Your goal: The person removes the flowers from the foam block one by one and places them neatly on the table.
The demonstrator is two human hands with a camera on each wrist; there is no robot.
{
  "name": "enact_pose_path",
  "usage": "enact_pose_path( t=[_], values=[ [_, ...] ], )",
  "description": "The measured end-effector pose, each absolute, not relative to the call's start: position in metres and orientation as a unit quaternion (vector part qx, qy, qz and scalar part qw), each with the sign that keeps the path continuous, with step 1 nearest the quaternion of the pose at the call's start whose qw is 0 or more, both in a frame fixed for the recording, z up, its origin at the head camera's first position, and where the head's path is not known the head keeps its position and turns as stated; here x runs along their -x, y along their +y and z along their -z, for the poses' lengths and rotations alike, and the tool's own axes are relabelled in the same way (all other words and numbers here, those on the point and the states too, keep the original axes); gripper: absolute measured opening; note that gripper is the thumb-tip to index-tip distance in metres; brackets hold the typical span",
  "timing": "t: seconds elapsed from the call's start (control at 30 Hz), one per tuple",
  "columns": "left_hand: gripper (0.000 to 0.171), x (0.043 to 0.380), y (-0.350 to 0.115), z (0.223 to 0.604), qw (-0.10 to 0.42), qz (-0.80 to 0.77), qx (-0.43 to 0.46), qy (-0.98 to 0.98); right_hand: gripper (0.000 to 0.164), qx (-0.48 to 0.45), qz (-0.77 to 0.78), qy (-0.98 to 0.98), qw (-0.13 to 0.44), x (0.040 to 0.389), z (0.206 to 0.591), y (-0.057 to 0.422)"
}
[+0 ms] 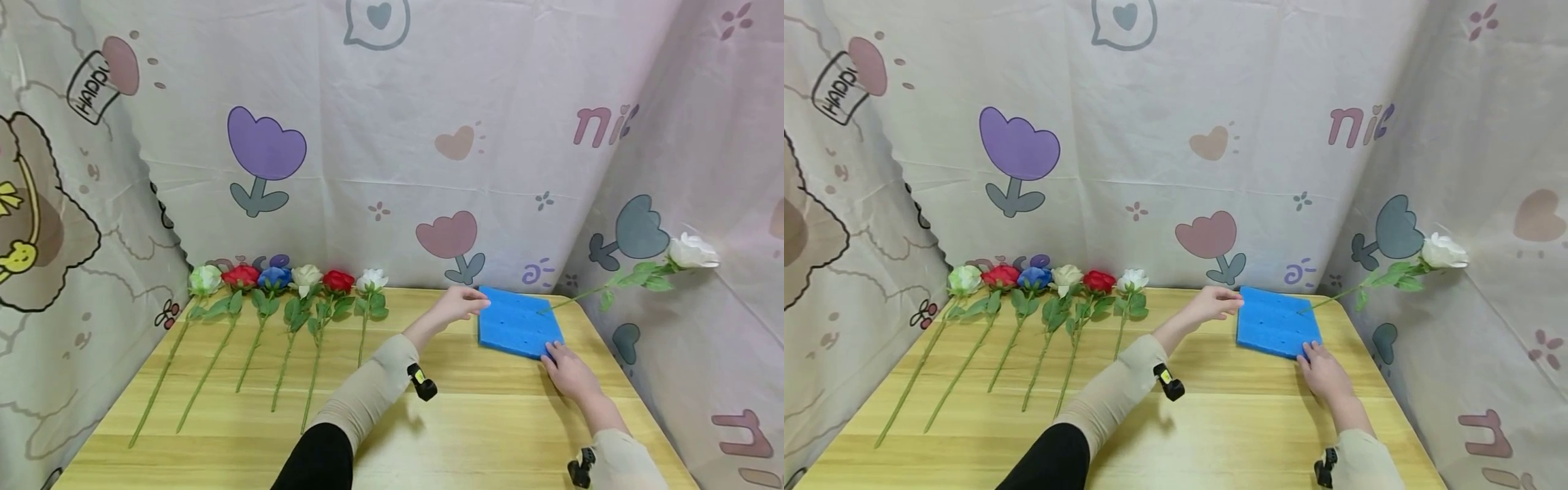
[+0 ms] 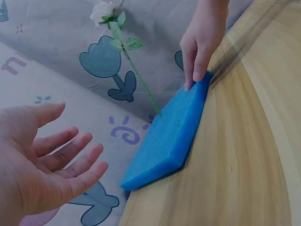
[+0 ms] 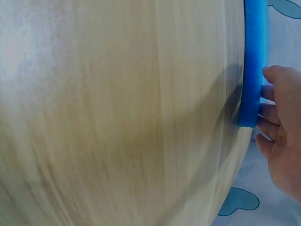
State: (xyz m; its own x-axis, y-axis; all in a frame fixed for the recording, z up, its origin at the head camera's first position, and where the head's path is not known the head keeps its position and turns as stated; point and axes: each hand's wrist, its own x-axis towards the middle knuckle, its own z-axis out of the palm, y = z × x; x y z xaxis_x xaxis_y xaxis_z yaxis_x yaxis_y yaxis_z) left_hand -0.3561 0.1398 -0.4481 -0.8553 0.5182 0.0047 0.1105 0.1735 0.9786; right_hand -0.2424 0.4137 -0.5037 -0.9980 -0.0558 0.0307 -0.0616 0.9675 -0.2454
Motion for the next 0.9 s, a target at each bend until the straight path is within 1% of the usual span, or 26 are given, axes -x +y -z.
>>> enact_pose_path(
  t=[0.1,0.33,0.43,0.8,0.9],
  values=[
    [0.036,0.360,0.153,0.448,0.162,-0.609,-0.222,0.744,0.053,-0.028,-0.125,-0.992,0.012,0.243,0.504,0.416],
    [0.034,0.372,0.188,0.456,0.110,-0.570,-0.242,0.777,0.053,-0.032,-0.124,-0.992,0.021,0.243,0.505,0.417],
    [0.034,0.374,0.201,0.458,0.100,-0.560,-0.245,0.785,0.053,-0.029,-0.123,-0.992,0.021,0.244,0.505,0.416],
    [0.037,0.379,0.248,0.474,0.082,-0.538,-0.232,0.806,0.052,-0.025,-0.128,-0.991,0.014,0.244,0.508,0.414],
    [0.038,0.377,0.261,0.479,0.084,-0.533,-0.224,0.811,0.053,-0.024,-0.125,-0.992,0.013,0.243,0.509,0.413]
  ],
)
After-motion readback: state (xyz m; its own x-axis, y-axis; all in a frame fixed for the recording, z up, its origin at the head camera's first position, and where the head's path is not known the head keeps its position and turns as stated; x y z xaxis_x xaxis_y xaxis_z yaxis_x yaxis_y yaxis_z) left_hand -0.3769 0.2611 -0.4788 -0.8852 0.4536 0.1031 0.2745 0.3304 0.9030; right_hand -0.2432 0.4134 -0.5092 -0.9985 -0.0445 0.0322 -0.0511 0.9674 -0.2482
